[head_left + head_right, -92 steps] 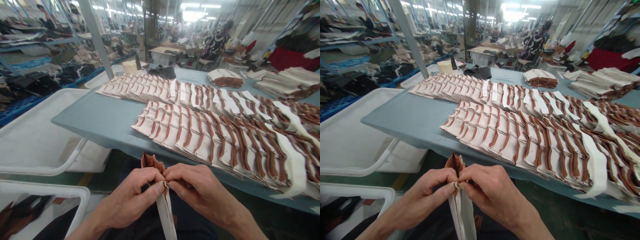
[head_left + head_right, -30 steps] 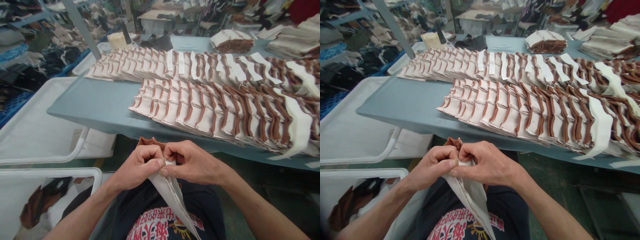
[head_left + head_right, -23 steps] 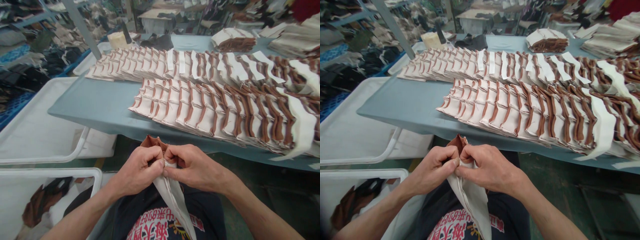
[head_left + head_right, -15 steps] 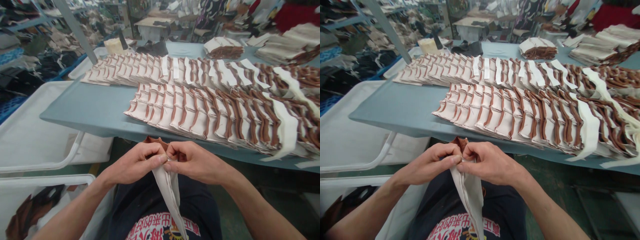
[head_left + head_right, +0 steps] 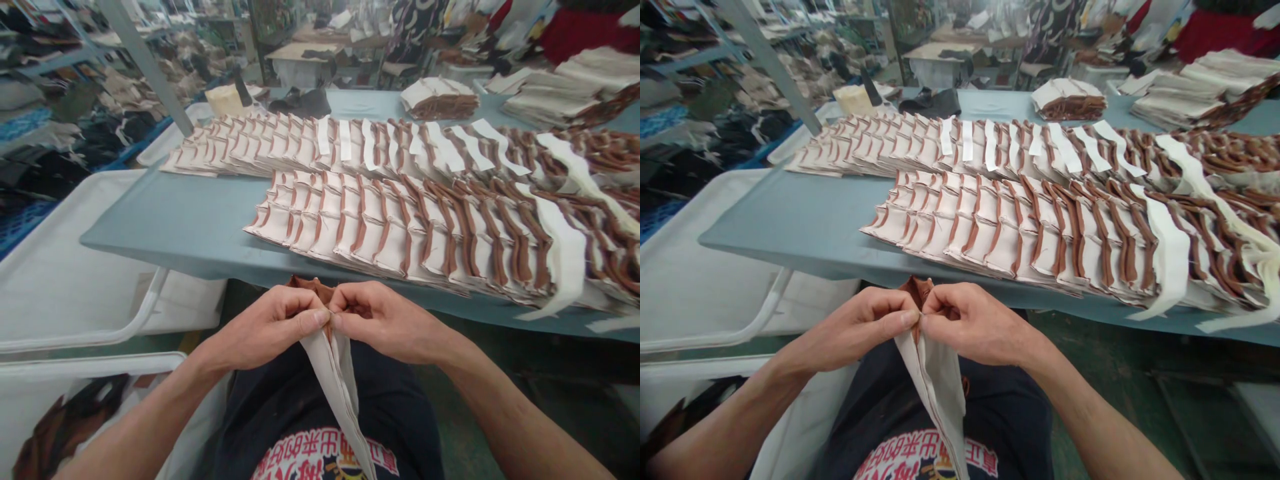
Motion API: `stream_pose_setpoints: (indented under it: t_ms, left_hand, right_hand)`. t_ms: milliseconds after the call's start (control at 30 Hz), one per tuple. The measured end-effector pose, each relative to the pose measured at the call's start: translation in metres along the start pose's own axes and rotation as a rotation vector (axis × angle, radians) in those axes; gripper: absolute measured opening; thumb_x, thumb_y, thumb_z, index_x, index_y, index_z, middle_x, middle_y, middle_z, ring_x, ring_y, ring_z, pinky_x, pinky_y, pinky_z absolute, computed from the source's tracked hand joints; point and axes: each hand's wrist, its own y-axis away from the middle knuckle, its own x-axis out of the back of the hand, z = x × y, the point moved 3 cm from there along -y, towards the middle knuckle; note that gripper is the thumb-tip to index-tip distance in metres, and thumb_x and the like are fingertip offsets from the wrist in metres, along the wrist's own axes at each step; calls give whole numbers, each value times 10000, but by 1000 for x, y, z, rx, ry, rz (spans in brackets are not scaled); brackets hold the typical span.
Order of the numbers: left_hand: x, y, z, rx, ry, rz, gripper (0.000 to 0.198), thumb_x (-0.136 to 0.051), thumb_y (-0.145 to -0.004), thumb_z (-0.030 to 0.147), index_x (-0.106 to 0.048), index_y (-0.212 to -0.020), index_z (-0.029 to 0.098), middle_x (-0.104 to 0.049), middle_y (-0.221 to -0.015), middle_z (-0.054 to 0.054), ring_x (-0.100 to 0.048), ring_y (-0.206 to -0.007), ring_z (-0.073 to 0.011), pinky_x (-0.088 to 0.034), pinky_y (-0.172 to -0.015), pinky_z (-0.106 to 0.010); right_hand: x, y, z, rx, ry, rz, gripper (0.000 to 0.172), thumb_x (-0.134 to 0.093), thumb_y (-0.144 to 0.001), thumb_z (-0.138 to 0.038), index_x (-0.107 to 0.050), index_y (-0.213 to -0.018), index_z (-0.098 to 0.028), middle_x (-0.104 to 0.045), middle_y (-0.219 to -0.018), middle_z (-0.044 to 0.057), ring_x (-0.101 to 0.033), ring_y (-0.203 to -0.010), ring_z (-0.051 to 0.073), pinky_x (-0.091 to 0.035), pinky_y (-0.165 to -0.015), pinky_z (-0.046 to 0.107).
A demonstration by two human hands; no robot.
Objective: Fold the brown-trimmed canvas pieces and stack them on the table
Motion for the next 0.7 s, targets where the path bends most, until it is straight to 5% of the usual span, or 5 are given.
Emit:
stream_pose_setpoints:
  t_ms: [200, 333, 433, 700]
  left_hand:
    - [4, 0, -13, 66, 83, -68, 524, -622, -946, 601, -554, -692, 147, -404, -660, 42, -326, -628, -103, -259, -573, -232]
    - [3, 8, -14, 2, 88, 204, 485, -615, -970, 547, -656, -740, 121, -526, -670, 12, -425, -639, -116, -335, -602, -235]
    - [-5, 16, -10, -64, 65, 410, 407, -607, -992, 446, -714, -768, 124, -634, -746, -19, -515, -689, -133, -401, -642, -237]
    - [-26, 23, -25, -111, -61, 659, 310, -604, -997, 365, -781, -861, 150, -754, -809, -39, -641, -741, -168, -472, -699, -258]
  right_hand:
    - [0, -2, -5, 70, 178, 76, 136, -657, -946, -303, -648, -889, -180, -566, -718, -35, -464, -620, 114, -349, -531, 224]
    - [-6, 5, -6, -6, 277, 320, 257, -676, -919, -421, -671, -1057, -204, -632, -803, 2, -561, -667, 158, -409, -579, 265]
    - [-13, 11, -9, -15, 336, 445, 259, -647, -889, -449, -668, -989, -210, -632, -786, 14, -582, -677, 183, -423, -614, 300]
    - [-30, 10, -2, -132, 315, 411, 178, -567, -858, -402, -593, -804, -234, -613, -703, -7, -564, -654, 187, -381, -617, 308]
